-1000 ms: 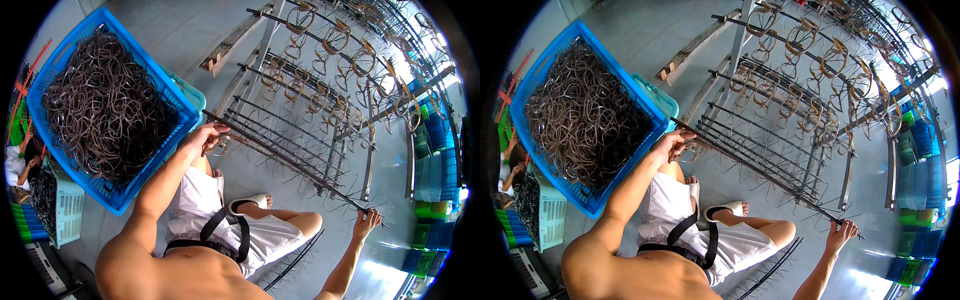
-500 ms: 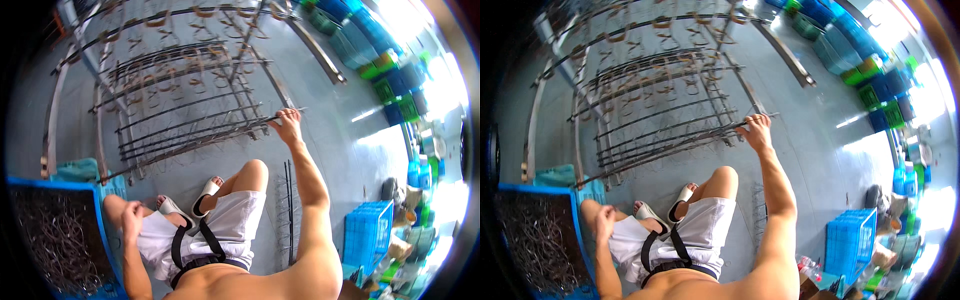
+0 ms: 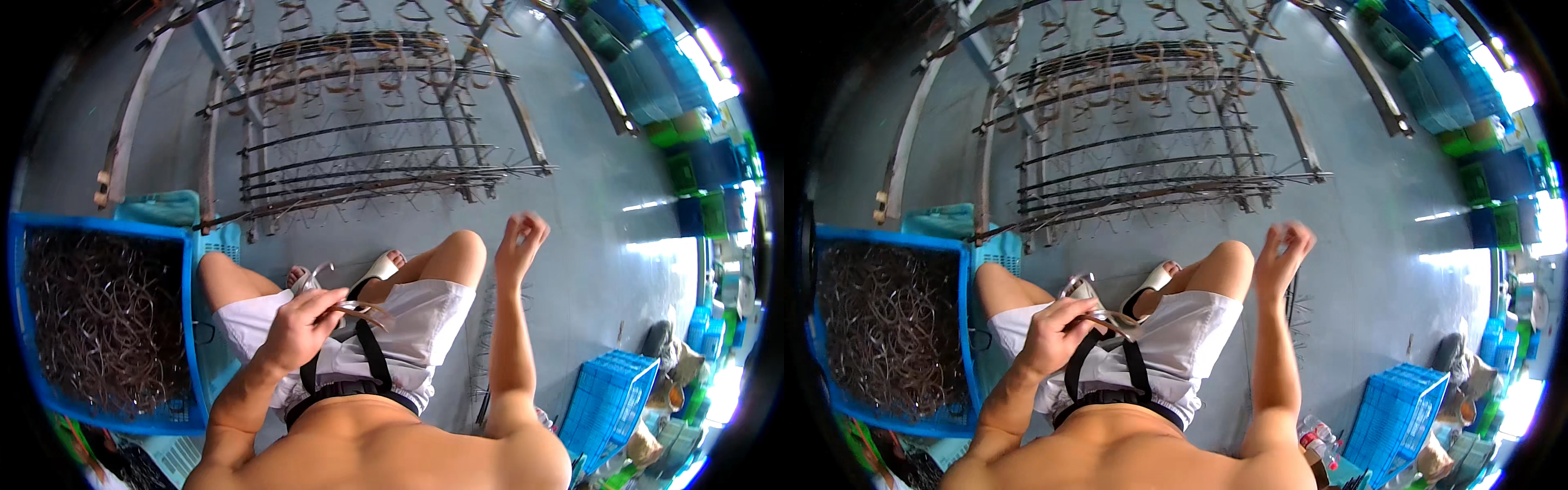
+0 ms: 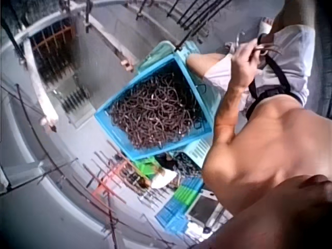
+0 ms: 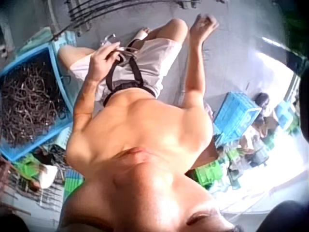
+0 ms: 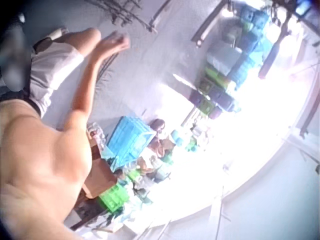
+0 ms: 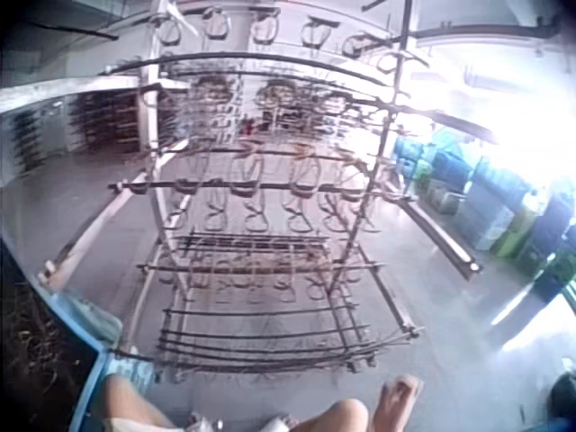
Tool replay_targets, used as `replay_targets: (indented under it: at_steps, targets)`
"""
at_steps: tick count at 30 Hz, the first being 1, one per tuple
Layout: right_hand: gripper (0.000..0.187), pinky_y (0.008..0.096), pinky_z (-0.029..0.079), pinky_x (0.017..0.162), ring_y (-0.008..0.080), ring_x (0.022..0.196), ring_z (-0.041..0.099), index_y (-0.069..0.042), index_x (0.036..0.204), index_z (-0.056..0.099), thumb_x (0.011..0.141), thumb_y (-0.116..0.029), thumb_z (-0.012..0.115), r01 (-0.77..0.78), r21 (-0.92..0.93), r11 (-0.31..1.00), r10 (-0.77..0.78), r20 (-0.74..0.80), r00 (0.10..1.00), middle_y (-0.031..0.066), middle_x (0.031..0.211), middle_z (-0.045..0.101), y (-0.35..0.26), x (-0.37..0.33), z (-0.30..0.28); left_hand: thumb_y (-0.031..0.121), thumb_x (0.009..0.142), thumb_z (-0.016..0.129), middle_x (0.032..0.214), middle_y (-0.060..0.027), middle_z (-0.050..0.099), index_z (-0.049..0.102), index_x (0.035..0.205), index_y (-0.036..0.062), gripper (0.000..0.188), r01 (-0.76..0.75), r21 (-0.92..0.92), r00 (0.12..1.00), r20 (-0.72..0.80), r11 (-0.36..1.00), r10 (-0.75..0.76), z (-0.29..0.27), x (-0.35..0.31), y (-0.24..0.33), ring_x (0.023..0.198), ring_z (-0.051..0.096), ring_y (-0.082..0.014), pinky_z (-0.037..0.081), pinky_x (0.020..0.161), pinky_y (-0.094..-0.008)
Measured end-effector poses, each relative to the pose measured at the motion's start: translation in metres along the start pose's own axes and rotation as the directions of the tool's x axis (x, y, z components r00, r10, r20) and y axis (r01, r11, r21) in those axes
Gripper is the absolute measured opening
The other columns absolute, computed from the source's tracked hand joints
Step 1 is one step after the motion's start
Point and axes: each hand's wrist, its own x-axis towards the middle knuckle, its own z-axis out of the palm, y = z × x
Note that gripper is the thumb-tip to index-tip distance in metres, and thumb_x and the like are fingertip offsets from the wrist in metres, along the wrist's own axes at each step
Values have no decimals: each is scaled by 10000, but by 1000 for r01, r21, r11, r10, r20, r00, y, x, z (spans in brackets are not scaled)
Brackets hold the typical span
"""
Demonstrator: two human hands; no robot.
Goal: The person repeatedly picks metal hoops from a blue basket and threads them onto horizontal rods of a metal rack. The person works one at a time, placing each hoop onto the rack and occasionally adjusting the rack's position.
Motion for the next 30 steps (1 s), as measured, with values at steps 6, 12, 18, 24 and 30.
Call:
replay_targets:
  at_steps: [6, 12, 18, 24, 30]
  targets:
    - [380, 246, 456, 697, 121, 787, 537, -2, 1227, 460, 943, -244, 535, -708, 237, 665, -94, 967, 236, 60, 933, 549, -131, -106, -25, -107, 741, 593, 1131, -165, 553, 371, 1346, 17, 656, -514, 191, 854, 211, 836, 476, 15, 14, 6, 930, 576, -294, 484, 825, -366]
    - [191, 187, 326, 459, 29, 519, 390, -20, 1040, 590, 938, -176, 546, -865, 315, 391, 191, 891, 411, -43, 659, 465, -126, -109, -46, -208, 683, 388, 1262, -197, 446, 371, 1317, -3, 667, -315, 78, 949, 32, 946, 314, 5, 8, -1, 1155, 476, -345, 416, 958, -365]
    - [170, 206, 340, 508, 48, 580, 425, -4, 1033, 600, 885, -88, 605, -565, 427, 706, -105, 852, 512, -32, 675, 499, -110, -88, -56, -150, 710, 329, 1231, -152, 470, 321, 1337, 14, 648, 164, -522, 986, 108, 837, -126, 1, -14, -26, 905, 543, -151, 475, 708, -249]
    - [296, 204, 409, 661, 93, 740, 507, -16, 1090, 585, 807, -26, 674, -356, 518, 778, -242, 770, 591, 13, 919, 587, -99, -82, -26, 78, 899, 568, 759, -33, 618, 638, 995, -38, 166, 310, -364, 894, 425, 878, -139, 12, 3, -7, 691, 555, -75, 454, 616, -206]
    - [391, 295, 385, 926, 151, 1042, 482, -40, 1324, 374, 975, -209, 427, -600, 599, 530, 103, 657, 746, 70, 1189, 465, -121, -142, -18, 36, 833, 647, 741, -105, 628, 637, 971, -30, 154, -88, -134, 996, -25, 987, 85, 45, 10, 9, 643, 611, -164, 472, 559, -262]
